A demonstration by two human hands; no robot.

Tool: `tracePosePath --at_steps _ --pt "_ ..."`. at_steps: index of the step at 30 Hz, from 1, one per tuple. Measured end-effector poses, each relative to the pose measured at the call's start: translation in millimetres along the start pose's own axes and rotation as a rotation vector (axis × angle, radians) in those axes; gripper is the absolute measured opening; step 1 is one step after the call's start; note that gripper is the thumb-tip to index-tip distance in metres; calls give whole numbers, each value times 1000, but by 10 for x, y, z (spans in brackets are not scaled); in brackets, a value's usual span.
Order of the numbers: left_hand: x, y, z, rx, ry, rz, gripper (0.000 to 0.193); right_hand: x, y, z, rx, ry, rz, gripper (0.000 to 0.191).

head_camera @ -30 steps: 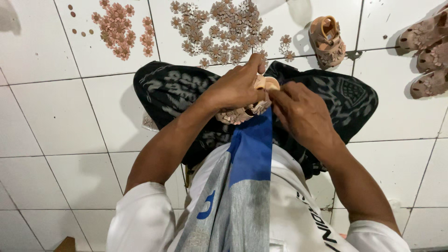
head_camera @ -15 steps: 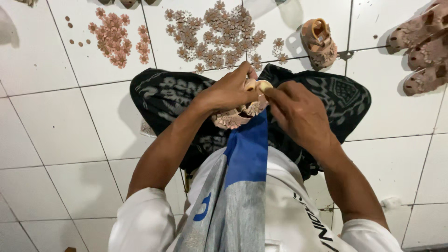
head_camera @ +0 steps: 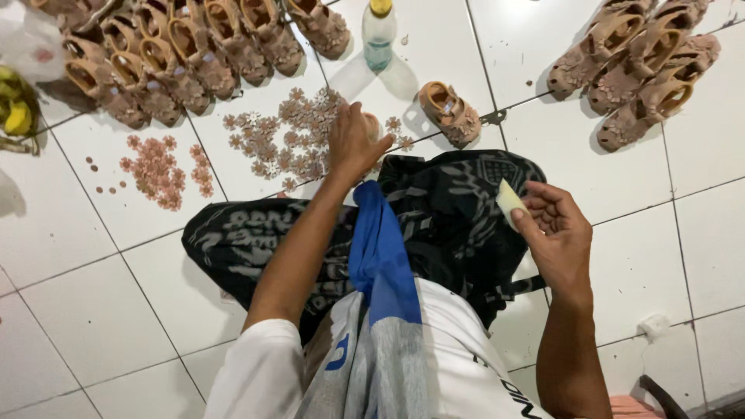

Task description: The person sits on the tiled floor among many decorated sandals and cleans them one at a time, holding each sandal on their lap and rubbing its surfaces with a small sponge-like block, then placing the finished sandal back on the floor with the others.

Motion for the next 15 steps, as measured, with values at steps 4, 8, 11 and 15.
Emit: tracePosePath --at_steps 4,8,11,15 --pt "-543 64 -504 13 -36 -76 54 104 35 -170 -53 37 -53 39" --pt "-861 340 -624 199 71 58 61 131 65 -195 -38 15 -47 41" --pt "-897 428 -664 212 69 90 34 158 65 -226 -80 36 -44 40" --pt "-700 251 -1069 -158 -21 39 21 256 89 -234 -76 119 -117 37"
Point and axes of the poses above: each hand's wrist, its own y-axis towards the middle knuckle, its own x-axis out of the back of the hand, z = x × y, the point moved 6 cm from there along y, towards the middle knuckle, and after that the axes turned 13 degrees about -y, right-handed, at the moved point
